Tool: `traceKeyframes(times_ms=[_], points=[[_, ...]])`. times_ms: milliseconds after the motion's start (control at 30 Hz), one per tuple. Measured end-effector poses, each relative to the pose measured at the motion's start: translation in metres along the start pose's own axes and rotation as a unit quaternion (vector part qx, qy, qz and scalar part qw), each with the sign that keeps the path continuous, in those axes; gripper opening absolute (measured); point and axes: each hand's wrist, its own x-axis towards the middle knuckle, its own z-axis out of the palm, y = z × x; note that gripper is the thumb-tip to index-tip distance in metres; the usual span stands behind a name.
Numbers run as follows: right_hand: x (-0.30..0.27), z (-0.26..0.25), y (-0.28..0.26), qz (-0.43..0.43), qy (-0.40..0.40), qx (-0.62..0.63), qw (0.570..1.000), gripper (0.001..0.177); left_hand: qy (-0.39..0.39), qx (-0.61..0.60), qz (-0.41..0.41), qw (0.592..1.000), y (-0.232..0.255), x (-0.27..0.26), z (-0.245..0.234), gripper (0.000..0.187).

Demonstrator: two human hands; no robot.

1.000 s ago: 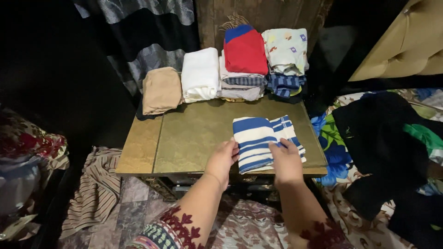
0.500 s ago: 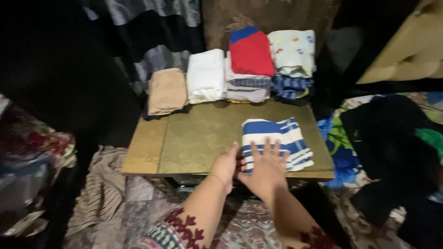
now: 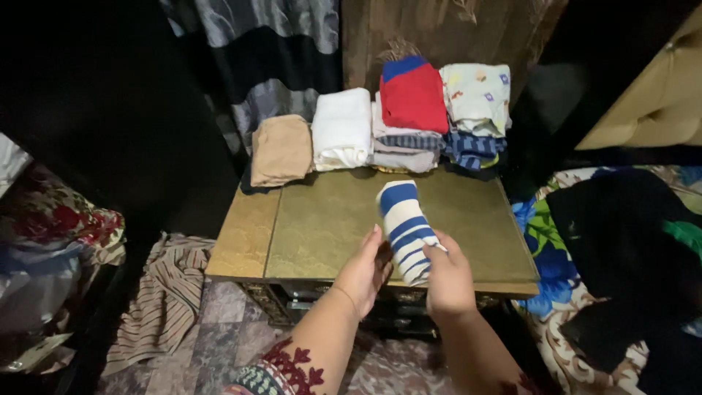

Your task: The person folds several pieces of clothing by hand on a small table, including a patterned white cloth, beige shorts, a blue-and-white striped shirt, and a yellow shirt with a soccer ball graphic. Each item is smoothed, folded into a compact rectangle, and placed in a growing stack.

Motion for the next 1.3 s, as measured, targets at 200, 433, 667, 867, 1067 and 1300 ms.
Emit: traceKeyframes(times_ms=[200,433,667,867,1067,1300], points=[[-0.023,0.038,-0.016,0.063,-0.104,0.294,0.948,0.043,0.046,-0.024,0.014,0.999,0.023,-0.016,-0.003,0.062],[-0.027,0.076,-0.019,0.087,-0.115,0.301,0.943,0.044,0.076,-0.051,0.078,0.993,0.061,-0.031,-0.024,0.054],[-0.025,0.097,-0.033,0.116,-0.137,0.127,0.975,0.039,0.094,-0.023,0.096,0.991,0.099,-0.043,-0.038,0.050],[-0.025,0.096,-0.034,0.199,-0.199,0.151,0.948,0.037,0.099,0.033,0.079,0.991,0.108,-0.042,-0.039,0.047],[-0.017,0.095,-0.024,0.166,-0.191,0.200,0.947,0.036,0.084,0.021,0.042,0.995,0.104,-0.036,-0.041,0.050],[-0.002,0.099,-0.022,0.156,-0.136,0.217,0.954,0.037,0.120,0.084,0.069,0.987,0.102,-0.027,-0.037,0.054]])
